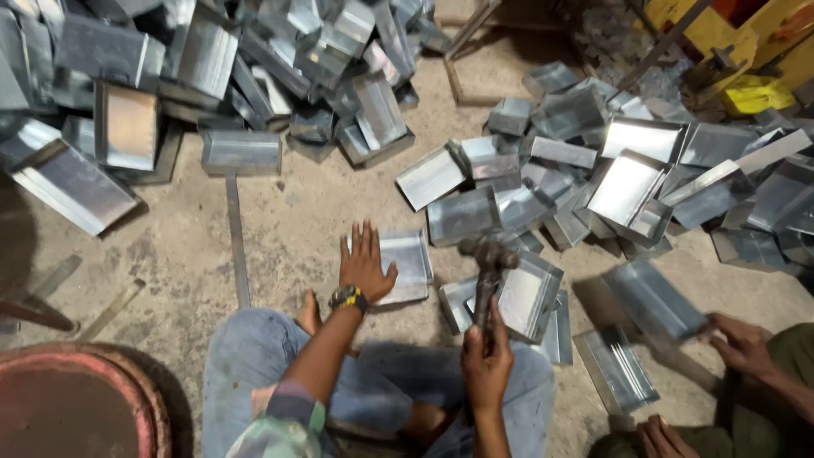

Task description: The person uses a hammer to shape and flatten the edges of various metal boxes and components on the floor of a workshop.

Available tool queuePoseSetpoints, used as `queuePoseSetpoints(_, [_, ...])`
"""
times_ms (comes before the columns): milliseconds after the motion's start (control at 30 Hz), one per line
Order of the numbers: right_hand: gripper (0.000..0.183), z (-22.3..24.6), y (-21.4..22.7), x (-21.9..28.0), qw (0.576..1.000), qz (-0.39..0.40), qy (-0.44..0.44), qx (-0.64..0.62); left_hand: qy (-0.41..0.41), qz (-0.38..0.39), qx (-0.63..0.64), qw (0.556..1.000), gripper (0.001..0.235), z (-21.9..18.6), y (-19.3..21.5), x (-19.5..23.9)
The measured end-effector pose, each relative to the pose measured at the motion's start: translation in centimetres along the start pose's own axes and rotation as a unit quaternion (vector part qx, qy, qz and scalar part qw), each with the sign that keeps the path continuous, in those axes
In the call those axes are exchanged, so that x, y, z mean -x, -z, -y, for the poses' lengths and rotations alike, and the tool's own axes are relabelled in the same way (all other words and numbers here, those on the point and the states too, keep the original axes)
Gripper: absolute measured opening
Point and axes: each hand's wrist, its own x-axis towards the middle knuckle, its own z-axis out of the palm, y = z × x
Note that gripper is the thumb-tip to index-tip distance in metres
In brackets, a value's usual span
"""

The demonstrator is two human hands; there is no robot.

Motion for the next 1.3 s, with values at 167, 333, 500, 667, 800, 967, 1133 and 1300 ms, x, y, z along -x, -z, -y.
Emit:
queuePoseSetpoints(167, [0.054,1.9,-1.1,0.1,0.975,-0.032,0.219,0.011,0.008,-0.006,0.007,1.0,0.095,0.3,0.0,-2.4])
queuePoseSetpoints(333, [0.049,-1.9,-2.9,-1.8,0.934,0.014,0.253,0.253,0.007,0.002,0.01,1.0,0.098,0.0,-0.4,-1.6])
queuePoseSetpoints(500, [0.055,-3.2,-1.6,-2.7,0.95,0.006,0.102,0.295,0.018,0.036,-0.001,0.999,0.1,-0.3,0.6,-2.3])
queuePoseSetpoints(667, [0.056,-0.5,0.0,-0.6,0.993,-0.005,0.086,0.078,0.011,0.094,0.002,0.996,0.106,-1.2,1.7,1.5])
queuePoseSetpoints(800, [0.055,0.7,-0.4,0.1,0.984,-0.013,0.171,-0.042,0.001,0.065,-0.017,0.998,0.106,-1.7,1.5,5.2])
queuePoseSetpoints(967, [0.048,-1.0,-2.8,-1.4,0.963,0.018,0.242,0.119,0.011,0.08,0.001,0.997,0.108,-1.7,1.8,5.4])
queuePoseSetpoints(1133, [0.051,-2.7,-3.2,-3.2,0.913,0.071,-0.027,0.4,0.011,0.073,0.01,0.997,0.109,-2.5,2.0,5.7])
queuePoseSetpoints(1300, [0.051,-2.1,-2.4,-3.6,0.975,0.027,0.119,0.187,0.021,0.109,0.016,0.994,0.113,-1.8,3.6,3.9])
